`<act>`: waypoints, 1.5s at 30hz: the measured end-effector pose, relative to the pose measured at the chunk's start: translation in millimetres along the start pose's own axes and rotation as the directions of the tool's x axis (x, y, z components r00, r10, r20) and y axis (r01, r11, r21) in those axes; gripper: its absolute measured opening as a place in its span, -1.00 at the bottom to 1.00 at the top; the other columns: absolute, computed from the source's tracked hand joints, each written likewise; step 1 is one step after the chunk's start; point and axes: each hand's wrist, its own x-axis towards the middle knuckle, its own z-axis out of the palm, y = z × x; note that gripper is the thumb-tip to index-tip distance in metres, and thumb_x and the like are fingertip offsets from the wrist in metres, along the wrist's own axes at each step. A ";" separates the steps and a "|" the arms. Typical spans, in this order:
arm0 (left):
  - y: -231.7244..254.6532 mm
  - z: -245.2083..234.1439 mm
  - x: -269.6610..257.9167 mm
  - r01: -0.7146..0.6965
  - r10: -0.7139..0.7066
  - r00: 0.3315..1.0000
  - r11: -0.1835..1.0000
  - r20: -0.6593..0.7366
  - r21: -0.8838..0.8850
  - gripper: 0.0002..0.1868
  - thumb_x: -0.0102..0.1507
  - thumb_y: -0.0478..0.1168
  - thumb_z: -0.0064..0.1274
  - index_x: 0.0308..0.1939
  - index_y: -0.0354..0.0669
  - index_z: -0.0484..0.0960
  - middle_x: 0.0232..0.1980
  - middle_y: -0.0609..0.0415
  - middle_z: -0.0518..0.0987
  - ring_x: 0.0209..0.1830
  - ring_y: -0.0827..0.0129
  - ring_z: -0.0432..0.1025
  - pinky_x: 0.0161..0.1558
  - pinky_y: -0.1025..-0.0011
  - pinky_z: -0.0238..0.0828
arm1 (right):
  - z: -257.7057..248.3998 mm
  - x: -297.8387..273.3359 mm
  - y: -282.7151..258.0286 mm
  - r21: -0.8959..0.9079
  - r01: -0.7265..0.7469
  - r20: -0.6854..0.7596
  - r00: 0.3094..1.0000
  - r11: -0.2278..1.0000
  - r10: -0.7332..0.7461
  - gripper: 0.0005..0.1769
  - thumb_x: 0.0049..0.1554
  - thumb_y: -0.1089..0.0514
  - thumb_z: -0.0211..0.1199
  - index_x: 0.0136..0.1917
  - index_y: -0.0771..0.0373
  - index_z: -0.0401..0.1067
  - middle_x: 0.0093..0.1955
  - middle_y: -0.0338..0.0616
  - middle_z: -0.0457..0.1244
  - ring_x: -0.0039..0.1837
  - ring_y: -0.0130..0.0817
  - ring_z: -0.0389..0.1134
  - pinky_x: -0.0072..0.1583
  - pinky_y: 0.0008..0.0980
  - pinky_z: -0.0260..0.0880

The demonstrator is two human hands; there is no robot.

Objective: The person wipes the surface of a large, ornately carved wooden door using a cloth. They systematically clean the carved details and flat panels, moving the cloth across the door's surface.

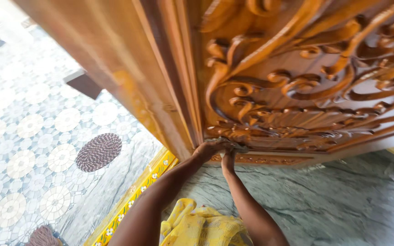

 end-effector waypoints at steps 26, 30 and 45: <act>-212.0 -178.4 -99.3 0.483 -0.300 0.733 0.861 -0.611 0.157 -0.13 0.31 0.41 -0.08 0.68 0.54 0.07 0.74 0.50 -0.08 0.74 0.32 -0.34 0.56 -0.15 -0.69 | 136.1 -92.3 -197.5 -0.664 0.701 0.642 0.358 -0.259 -0.677 -0.29 0.30 -0.21 0.01 0.42 0.43 0.20 0.50 0.37 0.04 0.60 0.36 -0.11 0.51 0.50 -0.36; -270.7 -269.1 -85.5 0.460 -0.381 0.687 0.887 -0.619 -0.035 -0.11 0.23 0.24 0.22 0.62 0.52 0.22 0.73 0.45 -0.06 0.73 0.22 -0.26 0.61 -0.25 -0.39 | 138.7 -93.2 -311.0 -0.661 0.595 0.635 0.121 -0.457 -0.763 -0.47 0.40 -0.16 0.05 0.46 0.21 0.32 0.59 0.13 0.04 0.68 0.29 -0.16 0.54 0.35 -0.31; -349.2 -411.4 -104.1 0.590 -0.559 0.490 0.777 -0.669 -0.218 -0.14 0.35 0.14 0.22 0.59 -0.10 0.21 0.56 -0.11 0.26 0.62 -0.05 0.07 0.62 -0.13 -0.22 | 186.5 -145.5 -510.1 -0.474 0.583 0.819 0.017 -0.660 -0.573 -0.23 0.45 -0.16 0.05 0.78 -0.12 -0.19 0.73 0.12 -0.18 0.66 0.37 -0.24 0.55 0.41 -0.39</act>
